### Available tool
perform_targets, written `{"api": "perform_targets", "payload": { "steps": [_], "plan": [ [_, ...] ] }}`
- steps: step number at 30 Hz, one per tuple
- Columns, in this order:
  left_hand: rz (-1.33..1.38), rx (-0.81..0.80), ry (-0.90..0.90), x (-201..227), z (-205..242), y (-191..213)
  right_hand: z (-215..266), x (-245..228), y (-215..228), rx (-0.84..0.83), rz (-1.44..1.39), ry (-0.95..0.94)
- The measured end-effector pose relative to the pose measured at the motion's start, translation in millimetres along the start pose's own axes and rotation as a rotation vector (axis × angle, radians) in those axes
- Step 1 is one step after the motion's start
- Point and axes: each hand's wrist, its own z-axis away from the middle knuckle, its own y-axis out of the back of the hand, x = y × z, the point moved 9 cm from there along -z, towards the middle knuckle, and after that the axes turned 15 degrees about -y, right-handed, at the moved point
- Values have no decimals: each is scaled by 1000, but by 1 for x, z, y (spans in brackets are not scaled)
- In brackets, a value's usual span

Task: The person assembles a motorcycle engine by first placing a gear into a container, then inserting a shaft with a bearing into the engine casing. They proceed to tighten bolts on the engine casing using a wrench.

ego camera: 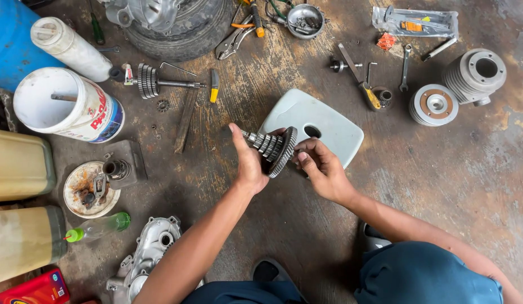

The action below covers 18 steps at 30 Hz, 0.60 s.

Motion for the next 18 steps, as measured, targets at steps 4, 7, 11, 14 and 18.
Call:
{"api": "perform_targets", "payload": {
  "steps": [4, 7, 11, 14, 18],
  "plan": [
    [-1, -52, 9, 5, 11, -18, 3, -30, -9, -13, -9, 68],
    [71, -40, -33, 13, 15, -24, 5, -49, -14, -43, 18, 114],
    [-131, 44, -151, 39, 26, -49, -3, -57, 1, 38, 43, 89],
    [-578, 14, -347, 50, 20, -47, -14, -37, 35, 149, 91, 48],
    [-1070, -79, -547, 43, -42, -43, -44, -11, 106, 277, 50, -49]
  ]
}}
